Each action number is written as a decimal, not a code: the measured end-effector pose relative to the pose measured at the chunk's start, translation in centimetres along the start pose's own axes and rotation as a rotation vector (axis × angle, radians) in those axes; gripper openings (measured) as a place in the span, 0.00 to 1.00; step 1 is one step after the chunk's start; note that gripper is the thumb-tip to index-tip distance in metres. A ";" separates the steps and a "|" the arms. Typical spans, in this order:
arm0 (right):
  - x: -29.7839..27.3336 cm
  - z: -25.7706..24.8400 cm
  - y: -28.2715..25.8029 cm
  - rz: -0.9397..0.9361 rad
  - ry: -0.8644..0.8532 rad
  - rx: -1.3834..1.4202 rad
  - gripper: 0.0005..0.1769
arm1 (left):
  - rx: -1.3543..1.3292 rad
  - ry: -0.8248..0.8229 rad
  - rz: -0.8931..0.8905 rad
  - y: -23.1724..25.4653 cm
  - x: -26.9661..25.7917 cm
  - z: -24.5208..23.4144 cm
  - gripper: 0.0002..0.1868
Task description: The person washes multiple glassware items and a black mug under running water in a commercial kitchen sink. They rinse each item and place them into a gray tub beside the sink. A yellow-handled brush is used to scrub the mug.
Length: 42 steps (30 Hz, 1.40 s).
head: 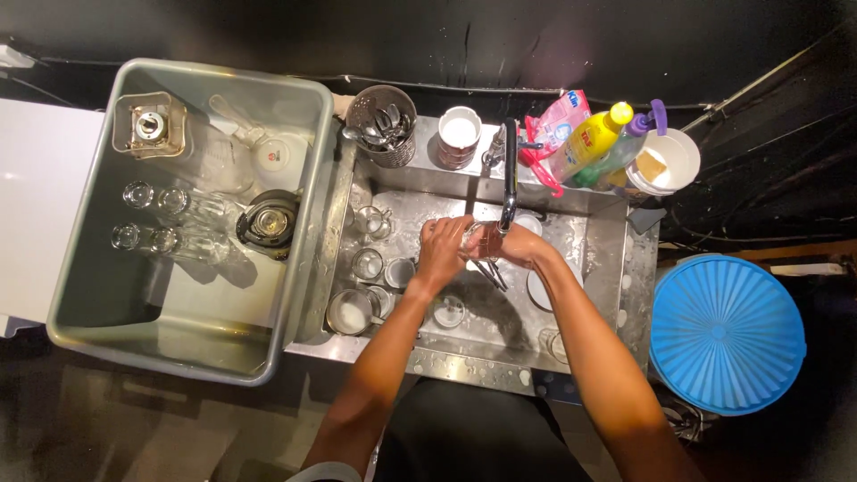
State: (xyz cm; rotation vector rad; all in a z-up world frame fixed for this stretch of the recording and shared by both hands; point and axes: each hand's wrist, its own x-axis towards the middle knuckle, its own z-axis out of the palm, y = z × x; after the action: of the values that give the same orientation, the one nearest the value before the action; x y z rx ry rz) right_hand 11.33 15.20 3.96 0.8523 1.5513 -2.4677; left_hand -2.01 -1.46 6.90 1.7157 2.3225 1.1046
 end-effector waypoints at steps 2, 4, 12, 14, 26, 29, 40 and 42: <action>0.4 -0.7 -0.1 -0.059 -0.021 -0.313 0.13 | -0.102 -0.086 -0.005 -0.9 1.0 -0.4 0.37; 0.2 -0.1 -1.1 -0.119 -0.039 -0.628 0.12 | -0.205 -0.171 -0.007 -1.4 1.6 -0.3 0.37; 0.8 -1.1 0.4 -0.078 -0.112 -0.024 0.08 | -0.164 -0.056 0.065 -1.2 1.5 1.1 0.34; 0.5 -0.7 -0.4 -0.177 -0.112 -0.289 0.08 | -0.250 -0.125 0.037 -1.3 2.2 0.8 0.35; -1.4 1.6 -1.4 -0.392 0.380 -0.524 0.08 | -0.879 -0.360 -0.239 0.2 1.7 0.0 0.44; -3.2 4.8 -1.0 -0.601 0.643 -0.560 0.11 | -1.363 -0.495 -0.586 1.5 1.7 -0.9 0.44; -2.5 5.8 -2.4 -0.772 0.624 -0.900 0.26 | -1.846 -0.567 -0.988 -1.0 1.3 3.8 0.27; -2.2 5.2 -4.0 -0.683 0.725 -0.966 0.28 | -1.783 -0.576 -0.987 -0.9 1.8 4.0 0.37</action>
State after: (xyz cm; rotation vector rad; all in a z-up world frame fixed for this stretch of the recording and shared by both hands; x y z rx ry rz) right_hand 9.63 12.18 9.93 1.1506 3.2658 -1.2154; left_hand -1.70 1.94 4.06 0.0725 0.7123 1.2807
